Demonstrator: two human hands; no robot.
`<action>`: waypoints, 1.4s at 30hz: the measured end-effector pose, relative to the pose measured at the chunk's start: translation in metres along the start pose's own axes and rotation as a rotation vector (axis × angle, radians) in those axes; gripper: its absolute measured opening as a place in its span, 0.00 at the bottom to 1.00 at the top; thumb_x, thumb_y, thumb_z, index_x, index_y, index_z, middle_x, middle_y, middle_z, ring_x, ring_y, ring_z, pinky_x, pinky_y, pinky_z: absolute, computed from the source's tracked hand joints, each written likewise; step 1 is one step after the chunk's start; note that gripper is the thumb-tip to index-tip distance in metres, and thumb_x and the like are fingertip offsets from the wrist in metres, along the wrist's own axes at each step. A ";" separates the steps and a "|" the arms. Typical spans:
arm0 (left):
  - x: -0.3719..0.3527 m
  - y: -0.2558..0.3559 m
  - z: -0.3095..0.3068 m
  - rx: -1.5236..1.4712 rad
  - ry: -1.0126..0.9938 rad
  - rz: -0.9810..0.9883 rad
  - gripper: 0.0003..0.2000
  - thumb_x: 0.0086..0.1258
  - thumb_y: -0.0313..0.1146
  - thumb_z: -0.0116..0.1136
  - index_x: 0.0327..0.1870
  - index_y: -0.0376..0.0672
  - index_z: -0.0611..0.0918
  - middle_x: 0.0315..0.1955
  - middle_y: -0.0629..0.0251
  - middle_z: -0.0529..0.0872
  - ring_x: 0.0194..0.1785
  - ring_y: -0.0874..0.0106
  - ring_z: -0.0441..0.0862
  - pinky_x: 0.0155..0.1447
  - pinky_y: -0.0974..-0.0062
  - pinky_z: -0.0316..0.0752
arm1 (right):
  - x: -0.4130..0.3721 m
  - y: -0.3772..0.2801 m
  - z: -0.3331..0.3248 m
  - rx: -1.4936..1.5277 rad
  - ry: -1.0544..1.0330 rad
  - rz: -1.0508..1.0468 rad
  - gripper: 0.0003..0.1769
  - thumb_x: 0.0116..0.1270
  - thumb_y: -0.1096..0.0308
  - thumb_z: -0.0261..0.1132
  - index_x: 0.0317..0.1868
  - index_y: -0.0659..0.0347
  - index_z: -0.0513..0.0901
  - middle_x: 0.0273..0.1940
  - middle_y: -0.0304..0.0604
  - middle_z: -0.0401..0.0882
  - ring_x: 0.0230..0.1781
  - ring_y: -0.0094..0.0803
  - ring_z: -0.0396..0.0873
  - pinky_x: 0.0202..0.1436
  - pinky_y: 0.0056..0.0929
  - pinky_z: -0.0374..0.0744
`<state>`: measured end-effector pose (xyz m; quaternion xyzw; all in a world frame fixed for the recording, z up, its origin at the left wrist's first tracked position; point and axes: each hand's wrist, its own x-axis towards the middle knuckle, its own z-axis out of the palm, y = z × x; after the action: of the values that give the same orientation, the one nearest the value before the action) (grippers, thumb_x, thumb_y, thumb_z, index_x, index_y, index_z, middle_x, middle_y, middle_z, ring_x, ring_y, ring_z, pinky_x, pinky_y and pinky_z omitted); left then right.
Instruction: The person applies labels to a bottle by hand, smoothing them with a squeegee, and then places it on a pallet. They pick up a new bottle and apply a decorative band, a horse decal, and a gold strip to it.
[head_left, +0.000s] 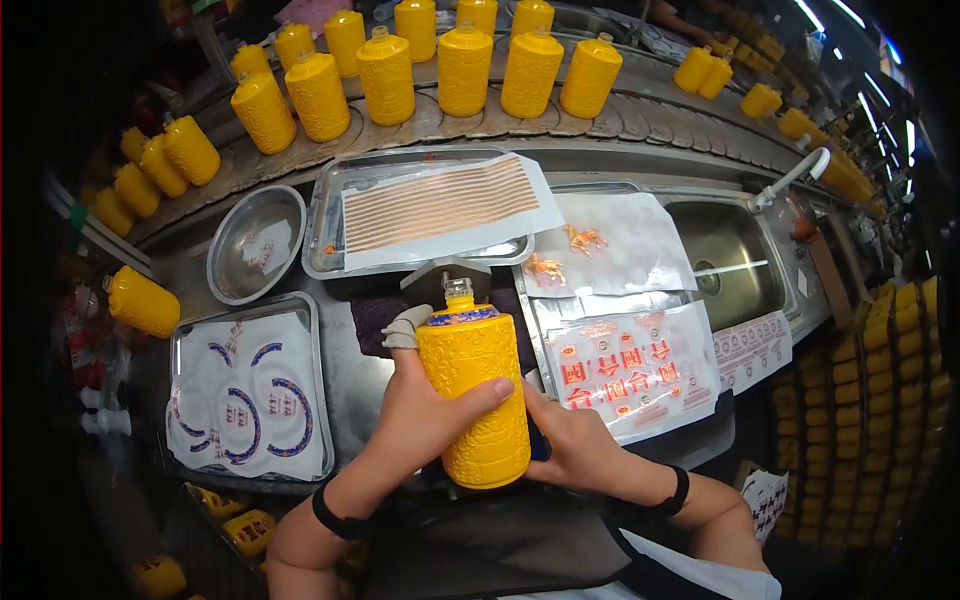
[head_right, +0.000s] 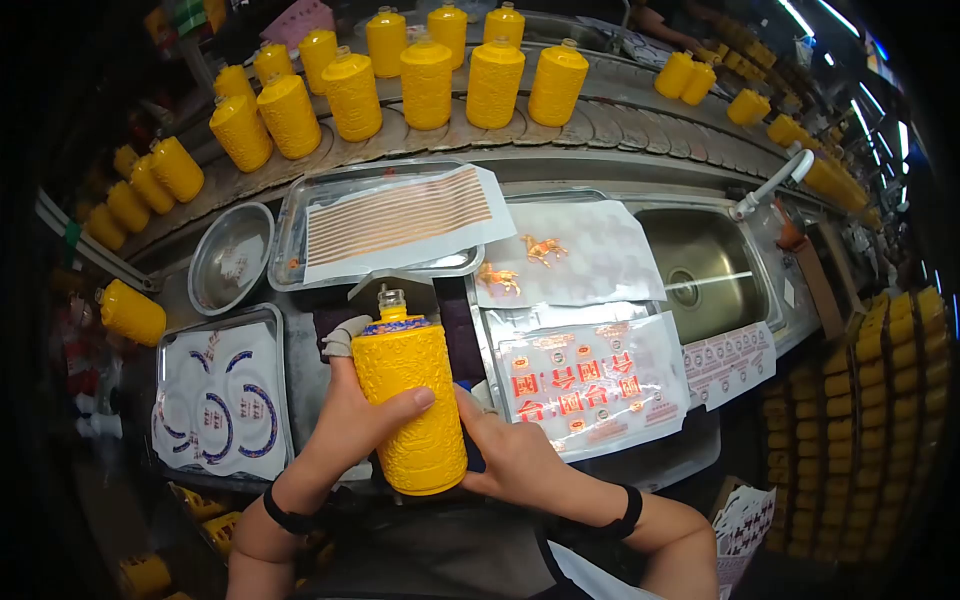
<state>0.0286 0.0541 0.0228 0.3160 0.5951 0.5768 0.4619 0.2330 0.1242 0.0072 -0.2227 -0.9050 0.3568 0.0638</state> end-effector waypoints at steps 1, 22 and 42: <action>-0.002 0.001 0.000 -0.043 -0.025 -0.019 0.41 0.59 0.34 0.75 0.66 0.38 0.56 0.55 0.53 0.76 0.57 0.66 0.80 0.59 0.66 0.79 | 0.000 -0.003 -0.003 0.001 -0.028 0.002 0.56 0.53 0.57 0.76 0.76 0.68 0.54 0.40 0.57 0.82 0.38 0.50 0.85 0.35 0.40 0.82; -0.002 -0.022 -0.013 -0.126 -0.003 0.031 0.49 0.60 0.31 0.73 0.74 0.39 0.45 0.62 0.50 0.69 0.62 0.63 0.76 0.65 0.64 0.75 | 0.068 0.070 -0.110 -0.011 0.133 0.324 0.15 0.63 0.61 0.70 0.46 0.61 0.86 0.35 0.49 0.87 0.32 0.38 0.84 0.40 0.34 0.80; -0.004 -0.026 -0.016 -0.265 -0.070 -0.073 0.45 0.58 0.29 0.72 0.71 0.43 0.51 0.61 0.54 0.69 0.63 0.64 0.75 0.65 0.62 0.75 | 0.102 0.162 -0.155 -0.390 0.158 0.597 0.21 0.56 0.58 0.71 0.49 0.59 0.85 0.42 0.53 0.86 0.46 0.47 0.84 0.50 0.40 0.80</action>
<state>0.0198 0.0410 -0.0039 0.2502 0.5084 0.6219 0.5405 0.2422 0.3705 0.0082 -0.5118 -0.8435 0.1620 -0.0173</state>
